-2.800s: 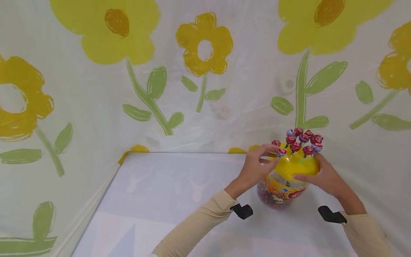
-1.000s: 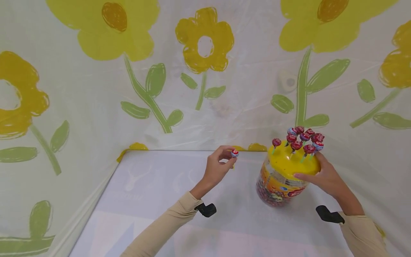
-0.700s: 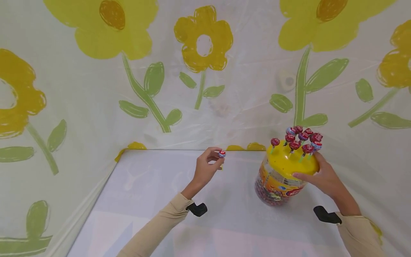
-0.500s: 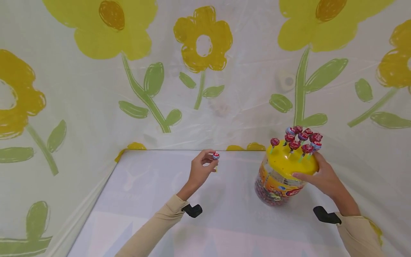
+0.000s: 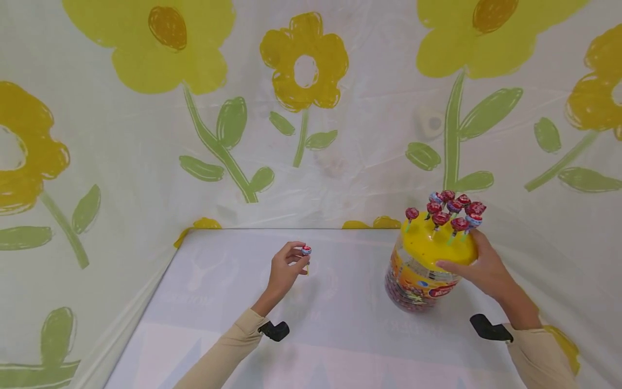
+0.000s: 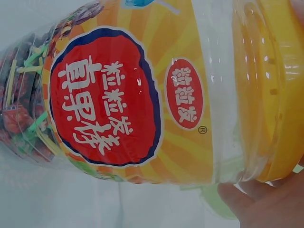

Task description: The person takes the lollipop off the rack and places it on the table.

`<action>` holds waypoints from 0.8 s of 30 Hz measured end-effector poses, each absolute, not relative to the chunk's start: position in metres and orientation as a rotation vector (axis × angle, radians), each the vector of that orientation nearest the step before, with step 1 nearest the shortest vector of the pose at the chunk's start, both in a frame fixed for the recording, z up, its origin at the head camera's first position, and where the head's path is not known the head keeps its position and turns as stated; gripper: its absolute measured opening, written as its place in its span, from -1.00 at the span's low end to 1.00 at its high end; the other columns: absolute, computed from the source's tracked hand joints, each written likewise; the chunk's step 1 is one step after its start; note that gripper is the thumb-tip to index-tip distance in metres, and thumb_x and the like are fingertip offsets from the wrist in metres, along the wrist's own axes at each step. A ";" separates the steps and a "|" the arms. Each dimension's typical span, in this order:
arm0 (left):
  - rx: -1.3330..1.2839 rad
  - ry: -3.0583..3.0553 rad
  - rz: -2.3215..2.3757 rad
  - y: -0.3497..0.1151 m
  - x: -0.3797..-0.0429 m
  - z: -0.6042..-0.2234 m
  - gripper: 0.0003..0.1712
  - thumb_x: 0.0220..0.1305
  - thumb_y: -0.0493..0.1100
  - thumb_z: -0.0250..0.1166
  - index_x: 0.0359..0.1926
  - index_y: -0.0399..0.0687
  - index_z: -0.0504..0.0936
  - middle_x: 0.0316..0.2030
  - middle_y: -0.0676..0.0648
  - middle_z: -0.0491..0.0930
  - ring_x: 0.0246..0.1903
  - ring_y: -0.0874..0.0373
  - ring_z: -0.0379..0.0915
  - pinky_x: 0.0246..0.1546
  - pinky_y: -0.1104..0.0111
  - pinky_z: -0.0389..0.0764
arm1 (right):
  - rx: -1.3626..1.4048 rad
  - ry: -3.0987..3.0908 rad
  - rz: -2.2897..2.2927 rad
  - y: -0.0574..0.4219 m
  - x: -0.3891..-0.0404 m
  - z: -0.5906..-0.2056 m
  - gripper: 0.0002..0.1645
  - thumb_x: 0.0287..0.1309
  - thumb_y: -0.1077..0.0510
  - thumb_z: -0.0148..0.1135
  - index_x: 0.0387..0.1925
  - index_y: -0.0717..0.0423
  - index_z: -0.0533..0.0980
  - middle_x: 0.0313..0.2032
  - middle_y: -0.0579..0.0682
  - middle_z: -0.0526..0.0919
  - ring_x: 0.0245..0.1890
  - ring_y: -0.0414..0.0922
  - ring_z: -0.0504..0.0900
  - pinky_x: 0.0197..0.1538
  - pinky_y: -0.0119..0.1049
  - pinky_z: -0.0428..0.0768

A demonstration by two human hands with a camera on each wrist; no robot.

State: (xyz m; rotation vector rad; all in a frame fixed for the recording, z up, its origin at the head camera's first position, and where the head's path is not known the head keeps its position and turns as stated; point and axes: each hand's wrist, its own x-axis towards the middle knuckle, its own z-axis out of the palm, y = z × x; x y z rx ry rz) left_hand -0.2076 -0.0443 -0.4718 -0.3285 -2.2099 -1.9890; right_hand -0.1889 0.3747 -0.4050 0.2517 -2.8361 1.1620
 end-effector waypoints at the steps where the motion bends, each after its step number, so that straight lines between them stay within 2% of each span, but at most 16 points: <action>1: -0.314 -2.216 -1.990 -0.047 -0.207 -0.474 -0.68 0.20 -0.38 0.25 0.00 -0.27 0.51 -0.24 -0.34 0.57 -0.27 -0.20 0.57 -0.42 0.11 0.66 | 0.265 -2.825 1.161 0.374 -0.189 -0.405 0.00 0.12 0.03 0.33 0.42 0.05 -0.05 0.11 0.08 0.29 -0.13 -0.27 0.32 -0.24 -0.65 0.42; 7: -0.249 -2.246 -2.003 -0.059 -0.203 -0.488 -0.67 0.21 -0.34 0.27 0.01 -0.27 0.50 -0.22 -0.34 0.57 -0.27 -0.22 0.57 -0.41 0.10 0.65 | 0.274 -2.790 1.135 0.371 -0.187 -0.405 -0.08 0.08 0.08 0.37 0.34 0.18 0.07 0.04 0.01 0.33 -0.17 -0.34 0.33 -0.23 -0.70 0.39; 11: -0.195 -2.233 -2.045 -0.068 -0.206 -0.506 -0.66 0.19 -0.35 0.28 0.01 -0.31 0.49 -0.23 -0.36 0.57 -0.26 -0.32 0.55 -0.44 0.07 0.65 | 0.251 -2.794 1.116 0.369 -0.185 -0.404 -0.09 0.08 0.07 0.36 0.33 0.22 0.07 0.07 0.13 0.34 -0.17 -0.33 0.31 -0.24 -0.70 0.36; 14: -0.126 -2.236 -2.047 -0.075 -0.210 -0.527 -0.64 0.18 -0.36 0.29 0.01 -0.32 0.50 -0.26 -0.33 0.59 -0.28 -0.30 0.56 -0.49 0.11 0.65 | 0.230 -2.816 1.105 0.369 -0.184 -0.403 -0.05 0.11 0.04 0.34 0.35 0.26 0.02 0.11 0.25 0.31 -0.11 -0.17 0.32 -0.27 -0.68 0.35; 19: 0.008 -2.303 -1.988 -0.085 -0.213 -0.552 -0.68 0.15 -0.34 0.31 -0.04 -0.22 0.54 -0.33 -0.22 0.61 -0.37 -0.10 0.60 -0.58 0.25 0.65 | 0.175 -2.846 1.105 0.368 -0.183 -0.403 0.02 0.12 -0.01 0.32 0.38 0.31 -0.05 0.14 0.37 0.24 -0.03 0.19 0.30 -0.31 -0.65 0.33; 24: 0.134 -2.344 -1.934 -0.095 -0.214 -0.563 -0.70 0.10 -0.37 0.33 -0.10 -0.19 0.58 -0.40 -0.17 0.62 -0.46 0.01 0.60 -0.63 0.28 0.63 | 0.151 -2.840 1.095 0.367 -0.183 -0.404 0.07 0.11 -0.02 0.33 0.39 0.30 -0.09 0.15 0.40 0.21 0.00 0.28 0.28 -0.31 -0.63 0.32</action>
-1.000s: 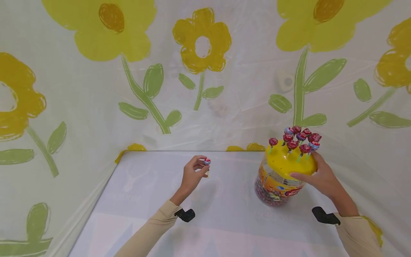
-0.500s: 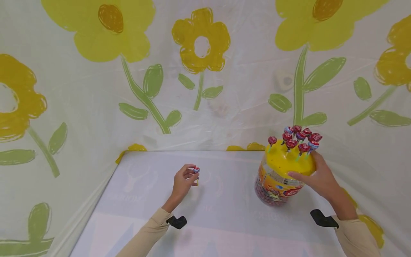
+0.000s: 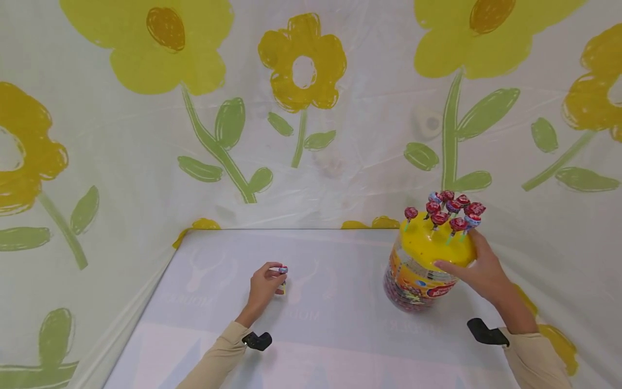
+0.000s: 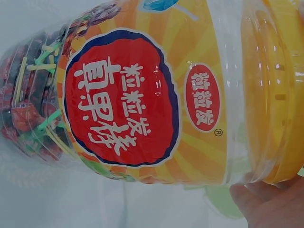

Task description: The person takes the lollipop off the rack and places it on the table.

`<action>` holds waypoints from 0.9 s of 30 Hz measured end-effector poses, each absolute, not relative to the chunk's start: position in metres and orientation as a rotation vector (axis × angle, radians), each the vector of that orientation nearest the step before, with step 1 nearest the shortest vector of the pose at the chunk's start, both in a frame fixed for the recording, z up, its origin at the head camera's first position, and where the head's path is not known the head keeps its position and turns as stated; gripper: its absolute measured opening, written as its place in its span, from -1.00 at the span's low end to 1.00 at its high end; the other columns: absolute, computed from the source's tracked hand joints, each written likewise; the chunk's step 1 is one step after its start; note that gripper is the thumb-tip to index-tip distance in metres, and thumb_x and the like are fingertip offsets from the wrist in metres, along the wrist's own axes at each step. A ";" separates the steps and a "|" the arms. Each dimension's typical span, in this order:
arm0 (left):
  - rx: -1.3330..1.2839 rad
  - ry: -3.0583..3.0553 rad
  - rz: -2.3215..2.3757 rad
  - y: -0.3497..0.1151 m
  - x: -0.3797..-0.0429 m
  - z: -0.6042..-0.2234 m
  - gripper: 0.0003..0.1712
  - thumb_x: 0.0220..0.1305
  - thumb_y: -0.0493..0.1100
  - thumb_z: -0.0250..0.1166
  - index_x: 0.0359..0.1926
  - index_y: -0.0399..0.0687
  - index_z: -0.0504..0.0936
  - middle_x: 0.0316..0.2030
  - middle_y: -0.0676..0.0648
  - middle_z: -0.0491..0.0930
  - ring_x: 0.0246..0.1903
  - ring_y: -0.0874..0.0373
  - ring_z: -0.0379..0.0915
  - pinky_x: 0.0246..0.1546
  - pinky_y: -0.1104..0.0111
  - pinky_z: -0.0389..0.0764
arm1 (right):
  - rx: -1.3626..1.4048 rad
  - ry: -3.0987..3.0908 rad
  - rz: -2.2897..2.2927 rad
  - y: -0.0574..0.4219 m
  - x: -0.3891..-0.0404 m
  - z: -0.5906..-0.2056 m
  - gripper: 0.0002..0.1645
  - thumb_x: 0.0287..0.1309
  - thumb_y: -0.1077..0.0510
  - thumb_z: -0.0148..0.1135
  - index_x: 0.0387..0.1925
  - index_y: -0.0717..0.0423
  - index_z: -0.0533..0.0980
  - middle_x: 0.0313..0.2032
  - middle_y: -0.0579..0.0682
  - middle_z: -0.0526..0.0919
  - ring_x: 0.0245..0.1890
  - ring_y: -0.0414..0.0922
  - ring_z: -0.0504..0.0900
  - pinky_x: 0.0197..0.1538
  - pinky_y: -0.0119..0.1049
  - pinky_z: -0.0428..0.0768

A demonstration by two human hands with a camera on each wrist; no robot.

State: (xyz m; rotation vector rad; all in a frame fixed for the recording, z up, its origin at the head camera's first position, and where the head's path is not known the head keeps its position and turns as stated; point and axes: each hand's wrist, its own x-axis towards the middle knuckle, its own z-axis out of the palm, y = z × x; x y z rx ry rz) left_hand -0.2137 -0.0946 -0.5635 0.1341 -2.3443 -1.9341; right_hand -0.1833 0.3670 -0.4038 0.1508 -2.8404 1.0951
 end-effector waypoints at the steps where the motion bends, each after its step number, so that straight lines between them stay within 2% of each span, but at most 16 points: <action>1: 0.154 -2.360 -1.908 -0.096 -0.214 -0.565 -0.70 0.10 -0.37 0.33 -0.10 -0.19 0.58 -0.41 -0.16 0.61 -0.49 0.03 0.59 -0.64 0.29 0.62 | 0.147 -2.839 1.095 0.367 -0.183 -0.404 0.07 0.11 -0.03 0.33 0.40 0.29 -0.09 0.15 0.40 0.21 0.00 0.28 0.28 -0.31 -0.62 0.32; 6: 0.223 -2.447 -1.774 -0.104 -0.217 -0.572 -0.70 0.10 -0.34 0.34 -0.10 -0.19 0.58 -0.41 -0.13 0.60 -0.54 0.13 0.53 -0.65 0.34 0.60 | 0.122 -2.832 1.092 0.367 -0.183 -0.408 0.08 0.11 -0.03 0.33 0.40 0.28 -0.10 0.15 0.40 0.21 0.00 0.27 0.28 -0.29 -0.57 0.39; 8: 0.249 -2.468 -1.736 -0.107 -0.218 -0.573 -0.70 0.09 -0.33 0.35 -0.10 -0.19 0.59 -0.42 -0.13 0.59 -0.54 0.15 0.52 -0.65 0.35 0.60 | 0.105 -2.829 1.100 0.367 -0.182 -0.409 0.09 0.11 -0.04 0.33 0.41 0.28 -0.12 0.16 0.41 0.20 0.00 0.29 0.27 -0.18 -0.35 0.55; 10: 0.281 -2.474 -1.711 -0.110 -0.219 -0.574 -0.70 0.08 -0.34 0.35 -0.11 -0.20 0.59 -0.43 -0.13 0.59 -0.55 0.15 0.51 -0.66 0.35 0.60 | 0.095 -2.832 1.101 0.367 -0.182 -0.410 0.10 0.11 -0.04 0.32 0.41 0.27 -0.14 0.18 0.41 0.18 0.02 0.30 0.26 -0.13 -0.10 0.59; 13: 0.313 -2.491 -1.673 -0.114 -0.221 -0.576 -0.71 0.08 -0.34 0.36 -0.12 -0.22 0.60 -0.45 -0.12 0.57 -0.54 0.15 0.49 -0.66 0.35 0.59 | 0.100 -2.831 1.118 0.367 -0.182 -0.410 0.12 0.12 -0.05 0.32 0.43 0.25 -0.16 0.19 0.41 0.16 0.03 0.32 0.25 -0.13 -0.14 0.58; 14: 0.319 -2.496 -1.665 -0.116 -0.221 -0.577 -0.71 0.08 -0.34 0.36 -0.12 -0.22 0.60 -0.45 -0.13 0.57 -0.54 0.14 0.49 -0.67 0.35 0.59 | 0.105 -2.831 1.116 0.367 -0.183 -0.410 0.11 0.12 -0.04 0.32 0.43 0.24 -0.16 0.19 0.40 0.17 0.03 0.30 0.25 -0.18 -0.29 0.56; 18: 0.323 -2.515 -1.630 -0.121 -0.221 -0.579 -0.71 0.07 -0.35 0.34 -0.12 -0.25 0.60 -0.46 -0.14 0.55 -0.59 0.14 0.47 -0.69 0.36 0.56 | 0.121 -2.818 1.125 0.367 -0.182 -0.410 0.10 0.11 -0.03 0.33 0.42 0.24 -0.14 0.18 0.39 0.18 0.01 0.27 0.27 -0.27 -0.52 0.44; 21: 0.332 -2.534 -1.594 -0.124 -0.222 -0.579 -0.71 0.06 -0.35 0.33 -0.13 -0.26 0.60 -0.47 -0.15 0.54 -0.63 0.12 0.45 -0.71 0.35 0.55 | 0.122 -2.812 1.118 0.367 -0.182 -0.410 0.09 0.11 -0.03 0.33 0.41 0.25 -0.13 0.17 0.38 0.19 0.00 0.25 0.27 -0.26 -0.55 0.43; 23: 0.329 -2.559 -1.529 -0.125 -0.224 -0.579 -0.71 0.04 -0.35 0.34 -0.14 -0.27 0.60 -0.49 -0.15 0.53 -0.61 0.11 0.45 -0.67 0.36 0.53 | 0.123 -2.806 1.122 0.367 -0.182 -0.410 0.09 0.11 -0.03 0.33 0.42 0.24 -0.13 0.18 0.38 0.19 0.01 0.25 0.27 -0.20 -0.49 0.50; 27: 0.312 -2.599 -1.380 -0.126 -0.226 -0.579 -0.70 0.00 -0.33 0.36 -0.17 -0.28 0.61 -0.52 -0.13 0.53 -0.53 0.09 0.43 -0.57 0.33 0.49 | 0.112 -2.806 1.134 0.365 -0.180 -0.410 0.11 0.12 -0.03 0.32 0.43 0.21 -0.16 0.21 0.39 0.16 0.03 0.27 0.25 -0.20 -0.42 0.51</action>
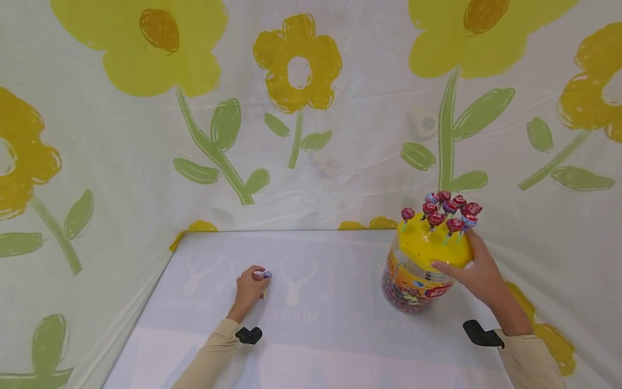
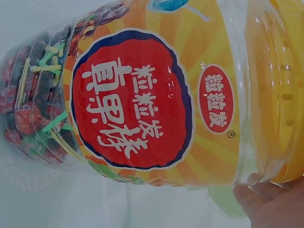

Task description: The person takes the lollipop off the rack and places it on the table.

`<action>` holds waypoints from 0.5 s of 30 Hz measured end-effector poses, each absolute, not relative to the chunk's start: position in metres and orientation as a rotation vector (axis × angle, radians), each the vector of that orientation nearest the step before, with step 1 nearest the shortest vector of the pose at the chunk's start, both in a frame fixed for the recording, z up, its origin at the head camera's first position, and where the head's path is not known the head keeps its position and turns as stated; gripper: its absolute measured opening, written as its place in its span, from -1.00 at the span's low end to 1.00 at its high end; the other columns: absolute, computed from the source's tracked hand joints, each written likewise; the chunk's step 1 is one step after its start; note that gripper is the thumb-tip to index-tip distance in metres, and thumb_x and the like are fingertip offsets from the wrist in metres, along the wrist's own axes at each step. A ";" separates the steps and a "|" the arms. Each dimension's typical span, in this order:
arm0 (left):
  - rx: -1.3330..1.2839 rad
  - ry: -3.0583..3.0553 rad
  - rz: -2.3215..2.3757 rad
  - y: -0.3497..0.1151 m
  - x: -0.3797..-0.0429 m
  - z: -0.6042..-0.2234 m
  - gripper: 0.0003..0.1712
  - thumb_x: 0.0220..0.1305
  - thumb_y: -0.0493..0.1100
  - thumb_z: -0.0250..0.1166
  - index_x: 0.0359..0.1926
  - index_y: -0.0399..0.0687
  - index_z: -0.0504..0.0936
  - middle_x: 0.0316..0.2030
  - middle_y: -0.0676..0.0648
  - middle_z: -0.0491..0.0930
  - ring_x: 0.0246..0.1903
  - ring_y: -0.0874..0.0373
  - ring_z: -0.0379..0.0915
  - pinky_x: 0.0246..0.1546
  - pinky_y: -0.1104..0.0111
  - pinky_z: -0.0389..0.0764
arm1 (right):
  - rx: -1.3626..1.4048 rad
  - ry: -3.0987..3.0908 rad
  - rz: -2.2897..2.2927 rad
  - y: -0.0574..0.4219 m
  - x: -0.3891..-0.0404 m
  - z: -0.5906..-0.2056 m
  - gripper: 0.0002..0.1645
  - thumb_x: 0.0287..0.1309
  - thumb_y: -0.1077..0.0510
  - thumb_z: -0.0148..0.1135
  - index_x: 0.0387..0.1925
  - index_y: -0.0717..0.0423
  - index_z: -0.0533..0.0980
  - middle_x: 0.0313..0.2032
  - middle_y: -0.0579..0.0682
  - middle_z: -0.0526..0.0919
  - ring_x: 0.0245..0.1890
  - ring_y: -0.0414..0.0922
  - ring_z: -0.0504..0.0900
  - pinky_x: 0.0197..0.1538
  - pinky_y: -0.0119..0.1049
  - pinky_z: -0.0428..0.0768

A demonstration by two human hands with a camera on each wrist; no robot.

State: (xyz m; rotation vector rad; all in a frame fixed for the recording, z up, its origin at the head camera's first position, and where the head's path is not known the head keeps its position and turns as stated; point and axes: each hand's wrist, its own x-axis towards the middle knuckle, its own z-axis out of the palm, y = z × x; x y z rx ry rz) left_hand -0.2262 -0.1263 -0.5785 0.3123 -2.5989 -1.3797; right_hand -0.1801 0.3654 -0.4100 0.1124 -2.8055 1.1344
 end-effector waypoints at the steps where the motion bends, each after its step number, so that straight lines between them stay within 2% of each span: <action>1: 0.323 -2.605 -1.350 -0.127 -0.227 -0.578 -0.70 -0.01 -0.31 0.37 -0.18 -0.26 0.61 -0.52 -0.12 0.53 -0.52 0.08 0.43 -0.54 0.33 0.46 | 0.115 -2.803 1.141 0.365 -0.180 -0.410 0.11 0.12 -0.03 0.32 0.43 0.20 -0.16 0.21 0.39 0.15 0.03 0.28 0.25 -0.21 -0.42 0.51; 3: 0.338 -2.614 -1.320 -0.127 -0.227 -0.576 -0.70 -0.01 -0.28 0.38 -0.18 -0.24 0.61 -0.51 -0.12 0.53 -0.51 0.07 0.44 -0.52 0.30 0.46 | 0.117 -2.799 1.140 0.364 -0.180 -0.410 0.10 0.12 -0.03 0.33 0.43 0.20 -0.15 0.20 0.38 0.16 0.03 0.27 0.25 -0.29 -0.61 0.36; 5: 0.349 -2.629 -1.299 -0.126 -0.227 -0.574 -0.70 0.02 -0.25 0.37 -0.17 -0.22 0.61 -0.47 -0.12 0.53 -0.48 0.06 0.44 -0.50 0.28 0.45 | 0.121 -2.795 1.128 0.364 -0.179 -0.411 0.09 0.11 -0.03 0.33 0.43 0.21 -0.13 0.20 0.37 0.17 0.02 0.25 0.25 -0.30 -0.66 0.33; 6: 0.355 -2.635 -1.300 -0.126 -0.227 -0.572 -0.70 0.03 -0.23 0.37 -0.16 -0.21 0.61 -0.44 -0.13 0.54 -0.45 0.06 0.44 -0.48 0.27 0.44 | 0.123 -2.792 1.127 0.364 -0.179 -0.411 0.08 0.12 -0.02 0.33 0.42 0.22 -0.13 0.19 0.38 0.16 0.02 0.26 0.25 -0.23 -0.59 0.42; 9: 0.324 -2.632 -1.314 -0.124 -0.228 -0.567 -0.69 0.05 -0.25 0.34 -0.13 -0.21 0.60 -0.36 -0.18 0.55 -0.37 0.02 0.44 -0.42 0.24 0.46 | 0.126 -2.796 1.088 0.364 -0.178 -0.411 0.08 0.11 -0.04 0.32 0.42 0.23 -0.11 0.18 0.38 0.17 0.02 0.27 0.24 -0.21 -0.49 0.45; 12: 0.264 -2.608 -1.368 -0.121 -0.229 -0.559 -0.66 0.04 -0.30 0.33 -0.10 -0.23 0.58 -0.29 -0.24 0.55 -0.29 -0.04 0.44 -0.33 0.18 0.49 | 0.147 -2.792 1.074 0.365 -0.177 -0.409 0.08 0.11 -0.04 0.33 0.42 0.22 -0.10 0.18 0.38 0.17 0.03 0.29 0.23 -0.23 -0.51 0.42; 13: 0.242 -2.601 -1.382 -0.120 -0.230 -0.556 -0.66 0.04 -0.31 0.33 -0.09 -0.24 0.58 -0.27 -0.25 0.56 -0.28 -0.06 0.45 -0.30 0.16 0.50 | 0.156 -2.791 1.066 0.365 -0.177 -0.408 0.08 0.10 -0.04 0.33 0.43 0.20 -0.10 0.18 0.37 0.18 0.03 0.28 0.23 -0.28 -0.60 0.31; 15: 0.203 -2.596 -1.418 -0.117 -0.231 -0.548 -0.64 0.05 -0.32 0.34 -0.07 -0.25 0.57 -0.24 -0.27 0.56 -0.26 -0.07 0.45 -0.26 0.15 0.51 | 0.164 -2.792 1.071 0.366 -0.177 -0.407 0.08 0.11 -0.04 0.32 0.43 0.21 -0.11 0.19 0.39 0.16 0.04 0.31 0.21 -0.13 -0.43 0.48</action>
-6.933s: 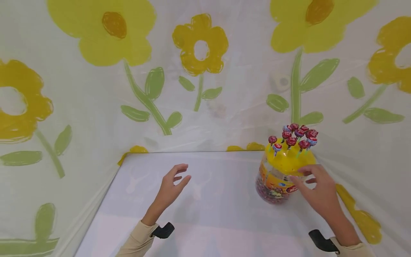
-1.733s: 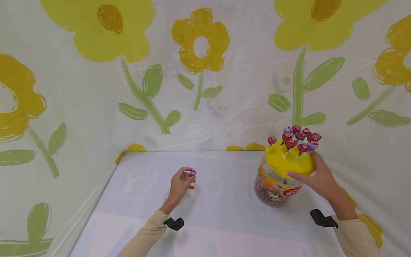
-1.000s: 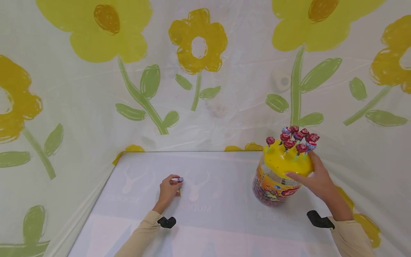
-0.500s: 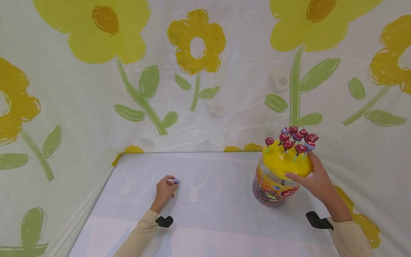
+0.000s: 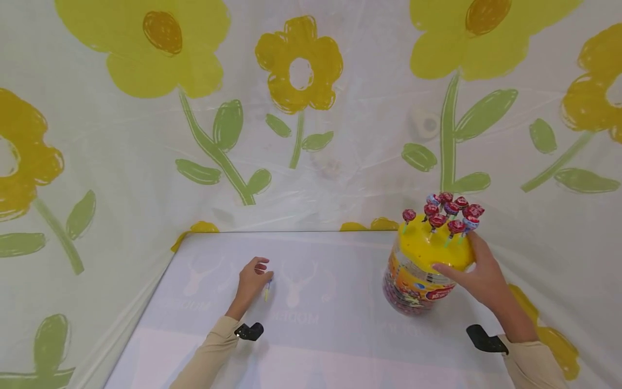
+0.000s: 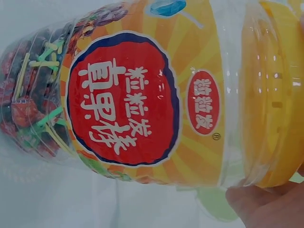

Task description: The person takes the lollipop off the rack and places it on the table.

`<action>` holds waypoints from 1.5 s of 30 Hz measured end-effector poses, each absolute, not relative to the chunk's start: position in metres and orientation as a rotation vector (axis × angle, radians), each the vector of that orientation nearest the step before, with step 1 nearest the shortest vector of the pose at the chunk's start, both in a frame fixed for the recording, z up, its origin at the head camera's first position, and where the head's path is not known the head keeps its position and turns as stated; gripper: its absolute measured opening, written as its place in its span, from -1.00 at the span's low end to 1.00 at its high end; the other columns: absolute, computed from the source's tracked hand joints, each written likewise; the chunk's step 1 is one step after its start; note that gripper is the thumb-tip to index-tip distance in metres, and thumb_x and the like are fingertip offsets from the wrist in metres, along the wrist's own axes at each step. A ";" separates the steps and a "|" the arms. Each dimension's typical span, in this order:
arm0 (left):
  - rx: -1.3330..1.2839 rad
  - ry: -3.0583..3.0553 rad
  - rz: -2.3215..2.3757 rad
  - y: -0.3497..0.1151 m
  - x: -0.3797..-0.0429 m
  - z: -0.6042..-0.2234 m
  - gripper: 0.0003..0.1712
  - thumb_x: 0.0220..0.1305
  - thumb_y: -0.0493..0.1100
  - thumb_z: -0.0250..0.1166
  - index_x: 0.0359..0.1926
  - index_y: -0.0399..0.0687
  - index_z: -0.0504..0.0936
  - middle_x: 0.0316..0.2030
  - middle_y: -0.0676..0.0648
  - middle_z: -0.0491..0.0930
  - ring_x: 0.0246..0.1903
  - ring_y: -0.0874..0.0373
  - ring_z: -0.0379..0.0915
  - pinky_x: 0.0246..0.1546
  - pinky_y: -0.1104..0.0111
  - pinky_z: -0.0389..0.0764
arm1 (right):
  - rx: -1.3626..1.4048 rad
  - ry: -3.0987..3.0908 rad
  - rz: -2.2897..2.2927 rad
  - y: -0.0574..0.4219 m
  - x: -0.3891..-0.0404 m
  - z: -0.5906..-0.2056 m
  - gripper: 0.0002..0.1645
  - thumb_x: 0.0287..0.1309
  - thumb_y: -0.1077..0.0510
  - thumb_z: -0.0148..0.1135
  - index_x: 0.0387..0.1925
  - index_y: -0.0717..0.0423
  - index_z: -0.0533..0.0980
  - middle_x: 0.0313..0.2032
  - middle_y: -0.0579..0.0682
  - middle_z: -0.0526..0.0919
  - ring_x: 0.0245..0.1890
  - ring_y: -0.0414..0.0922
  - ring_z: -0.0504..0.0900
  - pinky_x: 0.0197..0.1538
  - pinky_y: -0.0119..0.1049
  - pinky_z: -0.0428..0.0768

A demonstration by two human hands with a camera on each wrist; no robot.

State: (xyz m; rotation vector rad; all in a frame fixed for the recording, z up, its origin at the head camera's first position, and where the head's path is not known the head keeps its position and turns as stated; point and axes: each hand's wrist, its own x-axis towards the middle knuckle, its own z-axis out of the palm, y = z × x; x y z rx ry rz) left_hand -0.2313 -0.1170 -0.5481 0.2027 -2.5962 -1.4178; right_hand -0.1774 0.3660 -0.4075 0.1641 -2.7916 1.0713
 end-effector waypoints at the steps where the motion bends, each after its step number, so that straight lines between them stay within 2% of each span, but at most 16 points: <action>1: 0.175 -2.593 -1.432 -0.116 -0.232 -0.545 -0.63 0.05 -0.32 0.34 -0.06 -0.26 0.57 -0.23 -0.28 0.56 -0.25 -0.07 0.46 -0.25 0.15 0.52 | 0.166 -2.795 1.065 0.366 -0.177 -0.407 0.08 0.11 -0.04 0.32 0.43 0.21 -0.10 0.19 0.38 0.16 0.05 0.30 0.21 -0.10 -0.39 0.48; 3: 0.139 -2.591 -1.452 -0.112 -0.233 -0.538 -0.64 0.06 -0.31 0.34 -0.05 -0.23 0.57 -0.23 -0.26 0.57 -0.25 -0.05 0.47 -0.24 0.16 0.53 | 0.164 -2.800 1.074 0.367 -0.177 -0.406 0.09 0.12 -0.03 0.32 0.43 0.23 -0.11 0.20 0.41 0.14 0.06 0.34 0.18 0.04 0.01 0.48; 5: 0.103 -2.582 -1.477 -0.108 -0.234 -0.530 -0.63 0.06 -0.31 0.35 -0.05 -0.23 0.58 -0.24 -0.22 0.57 -0.25 -0.03 0.48 -0.25 0.17 0.55 | 0.154 -2.809 1.080 0.367 -0.176 -0.405 0.09 0.12 -0.04 0.31 0.43 0.26 -0.12 0.21 0.44 0.11 0.08 0.38 0.15 -0.02 0.39 0.33; 8: 0.056 -2.560 -1.517 -0.100 -0.236 -0.518 -0.64 0.05 -0.29 0.35 -0.06 -0.19 0.59 -0.27 -0.13 0.59 -0.24 -0.01 0.51 -0.25 0.20 0.57 | 0.144 -2.809 1.090 0.366 -0.176 -0.403 0.11 0.12 -0.03 0.32 0.43 0.28 -0.15 0.22 0.47 0.08 0.10 0.41 0.11 -0.04 0.46 0.25; 11: 0.004 -2.529 -1.578 -0.090 -0.238 -0.505 -0.65 0.06 -0.29 0.36 -0.06 -0.17 0.59 -0.26 -0.11 0.60 -0.24 0.01 0.53 -0.26 0.22 0.58 | 0.131 -2.808 1.085 0.365 -0.175 -0.404 0.13 0.12 -0.04 0.32 0.43 0.28 -0.17 0.23 0.49 0.06 0.11 0.42 0.10 -0.02 0.46 0.23; 18: -0.134 -2.462 -1.702 -0.067 -0.239 -0.478 -0.68 0.11 -0.30 0.33 -0.06 -0.14 0.58 -0.17 -0.21 0.60 -0.18 0.00 0.53 -0.19 0.24 0.58 | 0.123 -2.791 1.107 0.363 -0.174 -0.405 0.13 0.13 -0.03 0.31 0.44 0.25 -0.18 0.25 0.48 0.06 0.12 0.42 0.10 0.00 0.47 0.19; 32: -0.358 -2.392 -1.808 -0.024 -0.241 -0.443 -0.68 0.18 -0.23 0.31 -0.01 -0.06 0.56 -0.16 -0.09 0.60 -0.18 0.12 0.53 -0.18 0.34 0.57 | 0.090 -2.790 1.073 0.361 -0.172 -0.406 0.14 0.11 -0.06 0.32 0.43 0.31 -0.17 0.24 0.50 0.08 0.12 0.43 0.11 -0.01 0.45 0.24; 45: -0.497 -2.310 -1.865 0.011 -0.244 -0.424 -0.71 0.18 -0.25 0.31 -0.04 -0.08 0.57 -0.18 -0.02 0.59 -0.20 0.15 0.53 -0.20 0.40 0.57 | 0.067 -2.792 1.080 0.360 -0.172 -0.409 0.15 0.13 -0.07 0.30 0.44 0.27 -0.19 0.25 0.50 0.06 0.13 0.43 0.09 -0.01 0.44 0.25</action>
